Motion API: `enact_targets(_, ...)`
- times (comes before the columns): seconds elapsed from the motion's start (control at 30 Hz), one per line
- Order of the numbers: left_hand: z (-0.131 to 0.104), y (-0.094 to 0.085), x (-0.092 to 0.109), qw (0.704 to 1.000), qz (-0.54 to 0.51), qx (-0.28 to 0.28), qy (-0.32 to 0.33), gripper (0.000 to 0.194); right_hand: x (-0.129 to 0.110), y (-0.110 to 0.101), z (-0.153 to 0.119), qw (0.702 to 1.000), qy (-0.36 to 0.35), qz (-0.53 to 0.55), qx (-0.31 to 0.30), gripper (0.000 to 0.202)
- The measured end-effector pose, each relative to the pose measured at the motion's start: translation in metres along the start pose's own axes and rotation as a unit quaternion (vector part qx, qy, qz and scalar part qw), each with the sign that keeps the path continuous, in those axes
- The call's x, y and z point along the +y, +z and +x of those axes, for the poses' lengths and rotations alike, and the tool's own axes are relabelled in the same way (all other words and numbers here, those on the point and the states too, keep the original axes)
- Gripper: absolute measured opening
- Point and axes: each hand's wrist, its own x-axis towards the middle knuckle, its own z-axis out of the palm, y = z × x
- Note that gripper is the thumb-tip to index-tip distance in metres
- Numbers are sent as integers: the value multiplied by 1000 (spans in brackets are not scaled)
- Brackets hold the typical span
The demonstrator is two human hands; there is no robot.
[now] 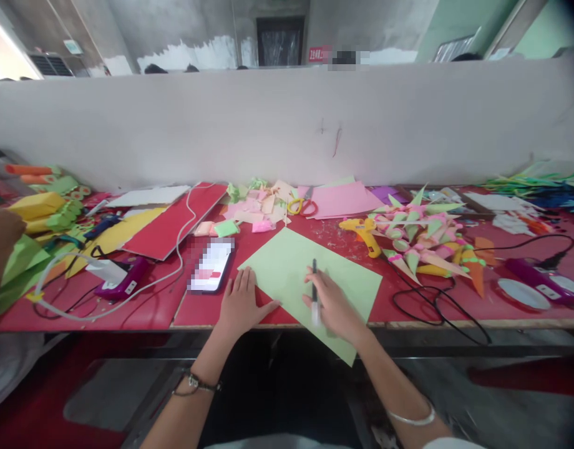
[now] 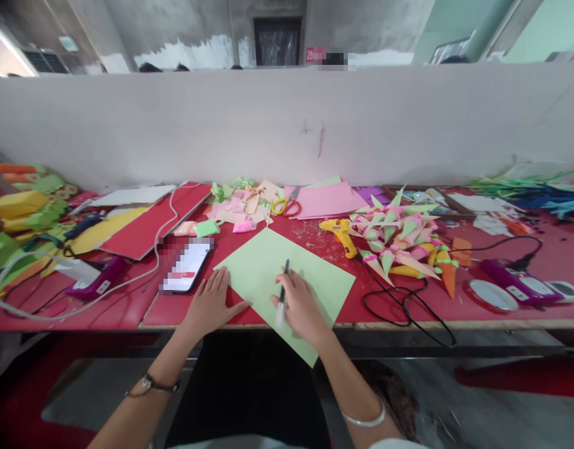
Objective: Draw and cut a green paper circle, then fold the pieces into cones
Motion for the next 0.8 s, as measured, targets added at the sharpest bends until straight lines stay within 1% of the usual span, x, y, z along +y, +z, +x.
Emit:
enact_targets(0.07,8,-3,-7,1000,-14,-20,13,98,15,-5,-2,999,22,-21,19,22)
enact_targets(0.17,18,-4,-12,998,-35,-30,47,100,31,-3,-10,995,42,-90,30,20)
enact_targets(0.2,19,-3,-11,998,-38,-21,46,98,32,-2,-13,993,41,-105,35,20)
enact_targets(0.27,18,1,-8,999,-38,19,28,93,29,-1,-18,991,43,-120,48,18)
enact_targets(0.33,15,5,-4,998,-35,60,6,89,21,-6,-18,990,52,-121,45,16)
enact_targets(0.37,13,6,-2,997,-36,68,3,90,17,-12,-16,991,59,-111,35,14)
enact_targets(0.43,9,7,0,997,-43,59,10,92,11,-25,-7,996,69,-54,12,17)
enact_targets(0.5,7,5,-1,998,-51,41,16,94,7,-37,9,996,63,62,-1,24)
enact_targets(0.57,8,3,-2,998,-55,27,21,95,4,-39,30,982,43,186,2,30)
enact_targets(0.6,9,2,-3,998,-57,23,23,95,4,-36,41,969,39,245,9,33)
enact_targets(0.63,11,2,-4,998,-59,19,25,95,4,-31,53,951,43,307,3,34)
enact_targets(0.67,12,2,-5,998,-61,18,27,95,4,-23,64,927,54,372,2,34)
enact_targets(0.7,13,2,-5,997,-63,18,28,95,5,-14,75,904,68,423,-4,34)
enact_targets(0.73,13,3,-6,997,-65,21,29,95,6,-5,84,890,84,449,-3,33)
enact_targets(0.8,14,5,-7,997,-66,29,29,94,10,11,97,886,94,455,-7,32)
